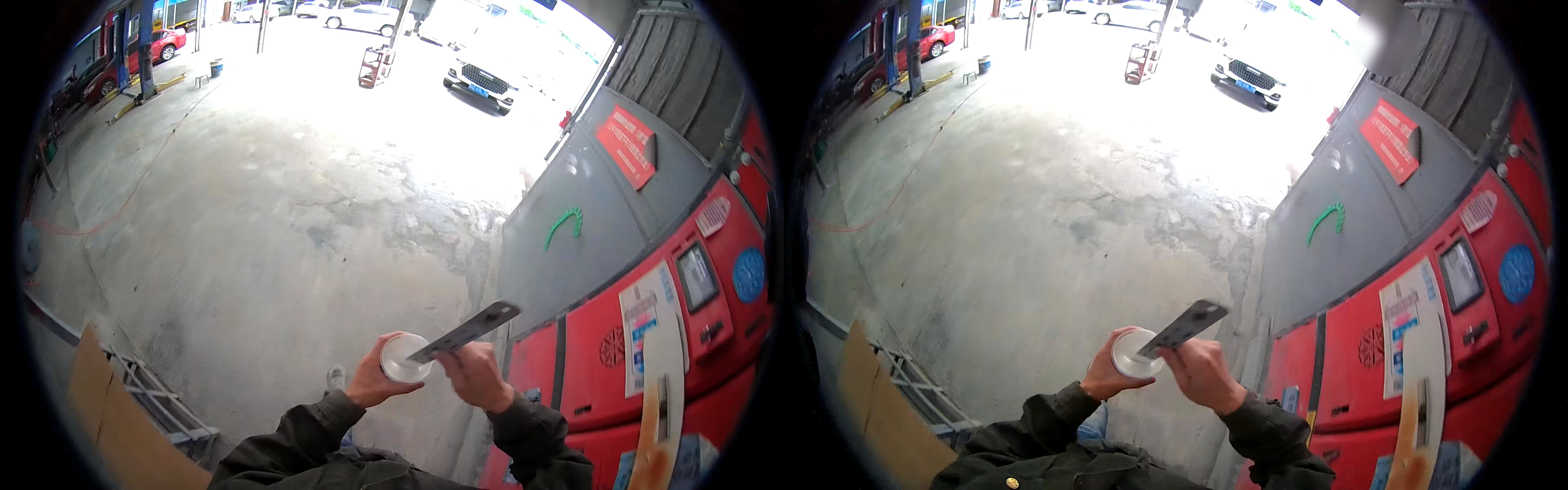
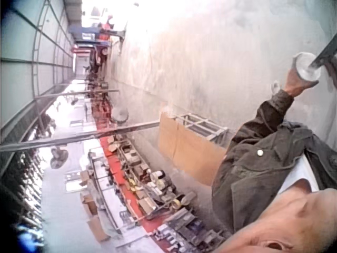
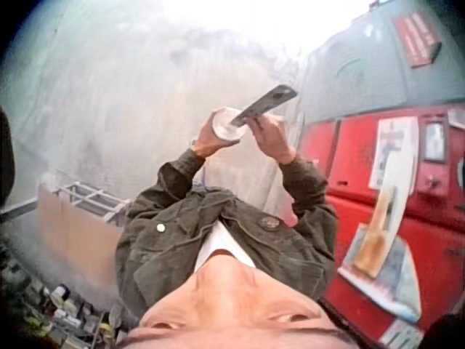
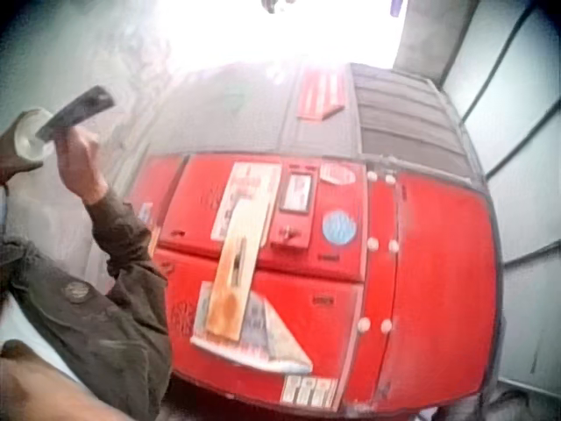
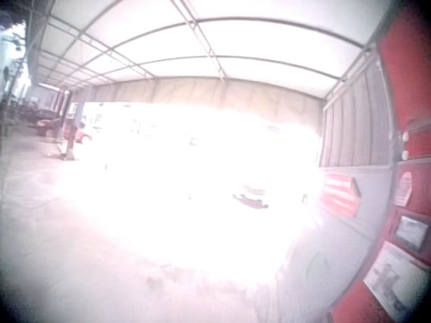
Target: The person mixes white paint in a small cup using a metal stirrer and a card. They then walk to a white car and repeatedly apply the paint to the rear bumper and side panel using the card to check for color match. The person returns to the workbench to mix more paint and repeats the application process on the car.
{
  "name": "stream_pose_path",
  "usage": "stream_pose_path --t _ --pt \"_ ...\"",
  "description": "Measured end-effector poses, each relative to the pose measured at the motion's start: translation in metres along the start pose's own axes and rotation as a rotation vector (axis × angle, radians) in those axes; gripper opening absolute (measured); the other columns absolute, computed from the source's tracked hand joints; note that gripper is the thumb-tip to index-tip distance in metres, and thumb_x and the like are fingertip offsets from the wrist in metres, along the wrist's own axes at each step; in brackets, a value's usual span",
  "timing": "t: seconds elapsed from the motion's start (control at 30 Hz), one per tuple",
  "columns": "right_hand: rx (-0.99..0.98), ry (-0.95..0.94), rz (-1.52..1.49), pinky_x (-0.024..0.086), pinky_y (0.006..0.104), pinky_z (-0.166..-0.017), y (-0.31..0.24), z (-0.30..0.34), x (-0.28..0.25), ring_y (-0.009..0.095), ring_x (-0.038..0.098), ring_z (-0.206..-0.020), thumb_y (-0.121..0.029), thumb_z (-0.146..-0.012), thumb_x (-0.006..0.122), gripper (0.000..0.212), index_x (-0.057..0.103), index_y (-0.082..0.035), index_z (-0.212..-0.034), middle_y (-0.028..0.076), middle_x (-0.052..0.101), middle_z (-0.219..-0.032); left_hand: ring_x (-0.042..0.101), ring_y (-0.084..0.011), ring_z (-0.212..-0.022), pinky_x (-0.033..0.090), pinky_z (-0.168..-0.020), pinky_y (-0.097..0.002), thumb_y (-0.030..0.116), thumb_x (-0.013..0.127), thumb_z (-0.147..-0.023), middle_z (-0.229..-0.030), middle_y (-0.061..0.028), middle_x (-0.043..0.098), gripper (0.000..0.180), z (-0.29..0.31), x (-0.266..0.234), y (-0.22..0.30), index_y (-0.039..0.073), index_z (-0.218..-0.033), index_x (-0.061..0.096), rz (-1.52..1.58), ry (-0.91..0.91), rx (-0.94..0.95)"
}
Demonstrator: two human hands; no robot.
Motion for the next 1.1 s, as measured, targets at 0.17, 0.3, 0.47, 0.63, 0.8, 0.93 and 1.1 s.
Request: stream_pose_path --t 0.17,0.3,0.47,0.63,0.8,0.93,1.1 --pt "0.069 0.108 0.059 0.041 0.0386 -0.05 0.125 -0.136 -0.053 0.035 0.055 -0.056 -0.004 -0.08 0.064 0.007 0.06 0.001 -0.082 0.018 0.055 -0.064 0.052 -0.0174 -0.111 0.043 -0.094 -0.033 0.022 0.084 -0.063 -0.12 -0.0086 0.053 0.079 -0.18 -0.006 -0.038 0.006 -0.127 0.042 -0.003 -0.051 0.066" --pt "-0.05 0.119 0.139 0.04 0.0372 -0.048 0.224 -0.228 -0.066 0.033 0.053 -0.052 -0.003 -0.081 0.063 0.007 0.058 0.001 -0.078 0.017 0.054 -0.062 0.053 -0.0172 -0.11 0.043 -0.094 -0.0322 0.02 0.085 -0.063 -0.118 -0.0088 0.054 0.08 -0.332 0.003 -0.057 0.005 -0.128 0.041 0.093 -0.105 0.012" --pt "0.141 0.307 0.074 0.039 0.035 -0.047 0.336 -0.345 -0.156 0.03 0.053 -0.049 -0.003 -0.082 0.062 0.006 0.059 0.002 -0.081 0.016 0.054 -0.061 0.053 -0.0176 -0.109 0.044 -0.093 -0.0321 0.019 0.085 -0.062 -0.118 -0.0091 0.055 0.08 -0.509 0.023 -0.072 0.005 -0.128 0.041 0.019 -0.167 0.014" --pt "-0.007 0.217 0.027 0.04 0.0374 -0.047 0.486 -0.433 -0.157 0.034 0.053 -0.05 -0.006 -0.083 0.061 0.009 0.058 0.002 -0.082 0.018 0.054 -0.062 0.052 -0.0171 -0.11 0.043 -0.094 -0.0325 0.017 0.085 -0.062 -0.118 -0.0086 0.054 0.08 -0.68 0.054 -0.123 0.005 -0.127 0.041 0.046 -0.211 0.029" --pt "0.124 0.32 0.011 0.042 0.0361 -0.049 0.632 -0.551 -0.254 0.032 0.056 -0.054 -0.006 -0.083 0.062 0.009 0.058 0.002 -0.082 0.017 0.055 -0.064 0.051 -0.0165 -0.111 0.042 -0.095 -0.032 0.015 0.084 -0.062 -0.12 -0.0079 0.052 0.079 -0.865 0.085 -0.16 0.005 -0.127 0.042 0.071 -0.234 0.01" --pt "-0.086 0.107 0.041 0.043 0.0377 -0.051 0.725 -0.639 -0.269 0.03 0.058 -0.056 -0.004 -0.082 0.062 0.006 0.058 0.0 -0.083 0.013 0.058 -0.066 0.05 -0.0169 -0.112 0.041 -0.096 -0.032 0.015 0.085 -0.061 -0.121 -0.008 0.051 0.079 -1.009 0.113 -0.169 0.005 -0.127 0.042 0.064 -0.297 0.017" --pt "-0.194 -0.104 0.015 0.045 0.0366 -0.055 0.815 -0.779 -0.334 0.031 0.059 -0.061 -0.007 -0.083 0.062 0.009 0.057 -0.001 -0.086 0.014 0.06 -0.071 0.049 -0.0184 -0.114 0.041 -0.097 -0.0335 0.019 0.085 -0.061 -0.12 -0.0089 0.051 0.082 -1.172 0.147 -0.185 0.005 -0.129 0.041 0.056 -0.46 0.027"
Point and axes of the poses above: each hand's wrist, its own z-axis away from the middle knuckle, its own x-axis out of the palm, y = z × x, the point moved 10 cm from there along -z, towards the middle knuckle
